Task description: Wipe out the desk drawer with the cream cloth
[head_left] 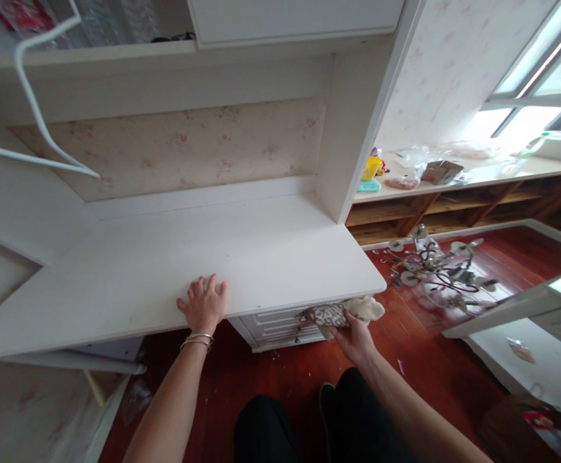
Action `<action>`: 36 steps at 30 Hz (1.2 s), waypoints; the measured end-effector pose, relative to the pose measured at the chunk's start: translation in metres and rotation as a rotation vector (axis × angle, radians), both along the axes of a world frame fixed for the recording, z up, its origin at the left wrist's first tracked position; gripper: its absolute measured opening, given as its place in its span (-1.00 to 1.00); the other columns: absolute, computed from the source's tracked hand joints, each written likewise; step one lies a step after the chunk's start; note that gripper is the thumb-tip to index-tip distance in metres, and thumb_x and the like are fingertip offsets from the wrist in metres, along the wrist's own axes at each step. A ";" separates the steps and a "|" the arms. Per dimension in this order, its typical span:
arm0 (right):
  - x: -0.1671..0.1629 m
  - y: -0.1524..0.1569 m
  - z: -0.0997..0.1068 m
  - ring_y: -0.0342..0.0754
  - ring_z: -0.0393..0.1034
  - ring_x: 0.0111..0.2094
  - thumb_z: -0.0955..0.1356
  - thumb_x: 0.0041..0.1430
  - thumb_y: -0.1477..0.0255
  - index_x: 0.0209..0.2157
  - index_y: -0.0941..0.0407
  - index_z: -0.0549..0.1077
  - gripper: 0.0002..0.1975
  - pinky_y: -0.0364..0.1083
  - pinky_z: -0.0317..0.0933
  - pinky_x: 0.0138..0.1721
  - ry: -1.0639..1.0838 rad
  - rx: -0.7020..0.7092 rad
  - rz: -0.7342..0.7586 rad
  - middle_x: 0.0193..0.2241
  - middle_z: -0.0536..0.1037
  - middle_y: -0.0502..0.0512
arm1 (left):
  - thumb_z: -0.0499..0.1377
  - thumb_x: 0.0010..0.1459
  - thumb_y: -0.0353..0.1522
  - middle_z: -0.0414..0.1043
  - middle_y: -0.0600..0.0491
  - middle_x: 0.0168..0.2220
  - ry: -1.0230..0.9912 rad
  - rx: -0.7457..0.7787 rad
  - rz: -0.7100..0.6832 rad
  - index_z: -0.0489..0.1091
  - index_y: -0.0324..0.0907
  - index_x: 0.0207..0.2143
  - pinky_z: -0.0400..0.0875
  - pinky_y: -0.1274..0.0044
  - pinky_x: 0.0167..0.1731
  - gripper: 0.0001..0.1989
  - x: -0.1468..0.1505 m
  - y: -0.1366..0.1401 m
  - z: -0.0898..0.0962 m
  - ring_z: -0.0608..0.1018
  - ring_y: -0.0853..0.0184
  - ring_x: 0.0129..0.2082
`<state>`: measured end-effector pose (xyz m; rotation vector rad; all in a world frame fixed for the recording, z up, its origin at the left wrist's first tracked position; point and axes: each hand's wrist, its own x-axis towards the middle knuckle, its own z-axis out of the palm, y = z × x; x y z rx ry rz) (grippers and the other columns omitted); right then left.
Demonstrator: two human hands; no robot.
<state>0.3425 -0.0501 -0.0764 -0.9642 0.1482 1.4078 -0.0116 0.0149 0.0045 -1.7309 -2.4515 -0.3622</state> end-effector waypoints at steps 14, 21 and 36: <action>-0.109 -0.033 0.089 -0.04 0.56 -0.28 0.28 0.29 0.55 0.04 0.18 0.36 -0.70 -0.04 0.50 -0.27 0.240 -0.031 0.176 -0.23 0.61 0.14 | -0.17 0.30 -0.05 0.19 -0.09 0.27 -0.001 -0.010 -0.002 0.27 0.03 0.19 -0.07 -0.12 0.15 -0.47 0.001 -0.001 0.003 0.19 0.03 0.24; -0.204 -0.027 0.059 -0.01 0.54 -0.22 0.22 0.36 0.45 -0.02 0.25 0.36 -0.76 0.01 0.46 -0.19 0.487 -0.022 0.398 -0.20 0.60 0.23 | -0.15 0.30 -0.06 0.21 -0.09 0.26 0.013 -0.004 -0.002 0.29 0.02 0.18 -0.05 -0.11 0.15 -0.48 0.004 -0.001 0.005 0.20 0.03 0.24; -0.144 0.003 -0.066 0.09 0.55 -0.31 0.34 0.10 0.54 -0.24 0.19 0.43 -0.85 0.07 0.46 -0.34 0.186 -0.201 0.191 -0.31 0.60 0.21 | -0.18 0.29 -0.03 0.19 -0.06 0.27 0.010 -0.025 0.010 0.27 0.05 0.19 -0.03 -0.12 0.14 -0.47 0.001 0.003 0.001 0.19 0.02 0.25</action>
